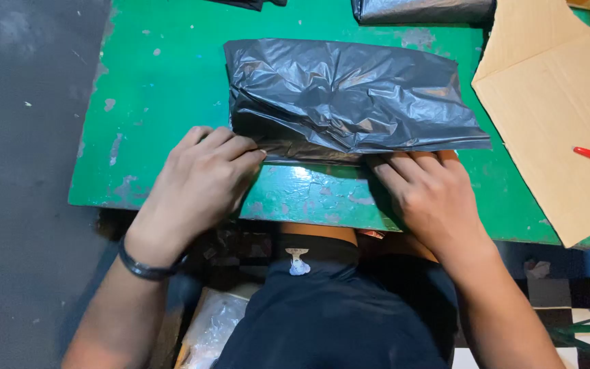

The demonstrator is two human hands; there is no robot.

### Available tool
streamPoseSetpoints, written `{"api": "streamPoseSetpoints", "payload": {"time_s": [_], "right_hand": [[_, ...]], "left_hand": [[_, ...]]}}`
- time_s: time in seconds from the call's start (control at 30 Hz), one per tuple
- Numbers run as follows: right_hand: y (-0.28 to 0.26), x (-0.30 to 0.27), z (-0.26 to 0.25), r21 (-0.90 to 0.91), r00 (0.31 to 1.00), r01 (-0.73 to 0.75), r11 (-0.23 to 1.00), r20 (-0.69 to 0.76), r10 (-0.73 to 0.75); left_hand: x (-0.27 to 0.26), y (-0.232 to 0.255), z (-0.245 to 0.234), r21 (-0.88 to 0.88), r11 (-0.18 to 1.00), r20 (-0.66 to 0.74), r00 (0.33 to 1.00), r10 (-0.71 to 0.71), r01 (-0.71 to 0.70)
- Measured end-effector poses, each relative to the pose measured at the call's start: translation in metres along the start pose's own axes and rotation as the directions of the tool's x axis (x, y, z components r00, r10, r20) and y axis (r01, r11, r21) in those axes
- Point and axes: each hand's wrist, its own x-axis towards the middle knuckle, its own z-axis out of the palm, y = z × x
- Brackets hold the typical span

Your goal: Folding black t-shirts and preparing them for packaging in plastic mailer bags

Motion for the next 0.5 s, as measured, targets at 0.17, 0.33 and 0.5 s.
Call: {"api": "streamPoseSetpoints", "payload": {"time_s": [0.17, 0.33, 0.5], "right_hand": [[-0.002, -0.013, -0.021, 0.185, 0.982, -0.038, 0.982, -0.176, 0.071], [0.017, -0.01, -0.029, 0.104, 0.96, -0.191, 0.976, -0.187, 0.208], [0.028, -0.021, -0.007, -0.065, 0.991, -0.127, 0.99, -0.057, 0.124]], "left_hand": [[-0.004, 0.015, -0.007, -0.041, 0.997, -0.059, 0.996, -0.072, 0.07], [0.013, 0.006, 0.002, 0.056, 0.996, -0.21, 0.976, -0.063, 0.076], [0.019, 0.003, 0.023, 0.181, 0.982, -0.203, 0.979, -0.017, 0.055]]}}
